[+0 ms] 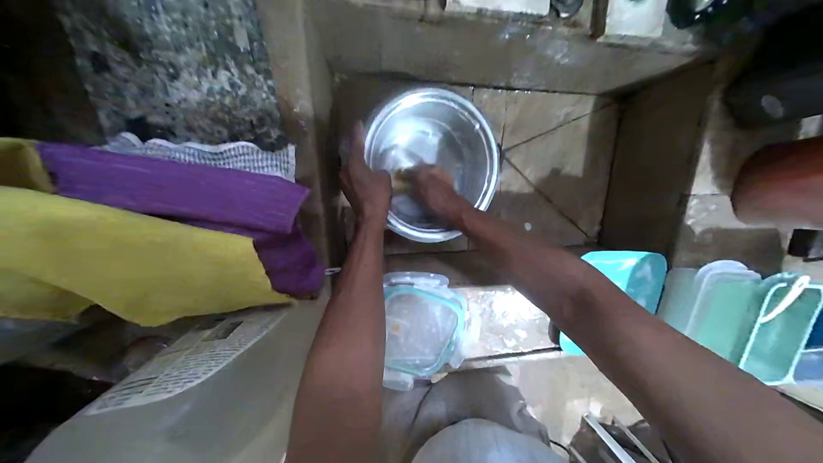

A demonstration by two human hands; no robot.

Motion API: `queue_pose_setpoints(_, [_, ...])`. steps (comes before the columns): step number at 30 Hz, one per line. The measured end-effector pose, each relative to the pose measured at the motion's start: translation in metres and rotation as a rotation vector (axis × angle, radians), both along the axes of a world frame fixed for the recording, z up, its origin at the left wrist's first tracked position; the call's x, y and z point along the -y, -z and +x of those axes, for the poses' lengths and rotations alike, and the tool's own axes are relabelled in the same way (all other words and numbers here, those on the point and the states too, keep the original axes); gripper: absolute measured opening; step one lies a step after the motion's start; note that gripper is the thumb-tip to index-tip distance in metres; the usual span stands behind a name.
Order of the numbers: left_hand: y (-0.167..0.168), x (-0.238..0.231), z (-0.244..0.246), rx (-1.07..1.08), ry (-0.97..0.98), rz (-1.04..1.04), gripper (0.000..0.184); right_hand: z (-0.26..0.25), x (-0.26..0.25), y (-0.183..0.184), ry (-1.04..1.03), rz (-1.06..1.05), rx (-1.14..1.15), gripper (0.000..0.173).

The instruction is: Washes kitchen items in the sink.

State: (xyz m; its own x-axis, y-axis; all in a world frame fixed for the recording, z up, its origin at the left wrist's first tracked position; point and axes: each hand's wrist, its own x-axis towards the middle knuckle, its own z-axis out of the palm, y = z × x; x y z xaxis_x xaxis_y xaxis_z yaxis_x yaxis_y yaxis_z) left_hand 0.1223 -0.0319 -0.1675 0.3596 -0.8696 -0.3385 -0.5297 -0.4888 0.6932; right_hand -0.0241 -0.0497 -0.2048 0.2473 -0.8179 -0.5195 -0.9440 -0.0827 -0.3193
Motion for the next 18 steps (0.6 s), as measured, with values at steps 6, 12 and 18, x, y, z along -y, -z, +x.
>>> queue_pose_setpoints(6, [0.008,-0.004,0.002,-0.015,0.033,-0.042,0.081,-0.004,0.002,0.015,0.038,-0.080,0.053,0.035])
queue_pose_setpoints(12, [-0.014,-0.007,0.004,0.080,0.116,0.074,0.095,-0.014,-0.001,-0.022,0.142,0.078,0.352,0.030])
queue_pose_setpoints(18, [-0.068,-0.032,-0.021,0.048,0.281,-0.211,0.061,-0.048,-0.020,-0.109,0.631,0.074,0.778,0.027])
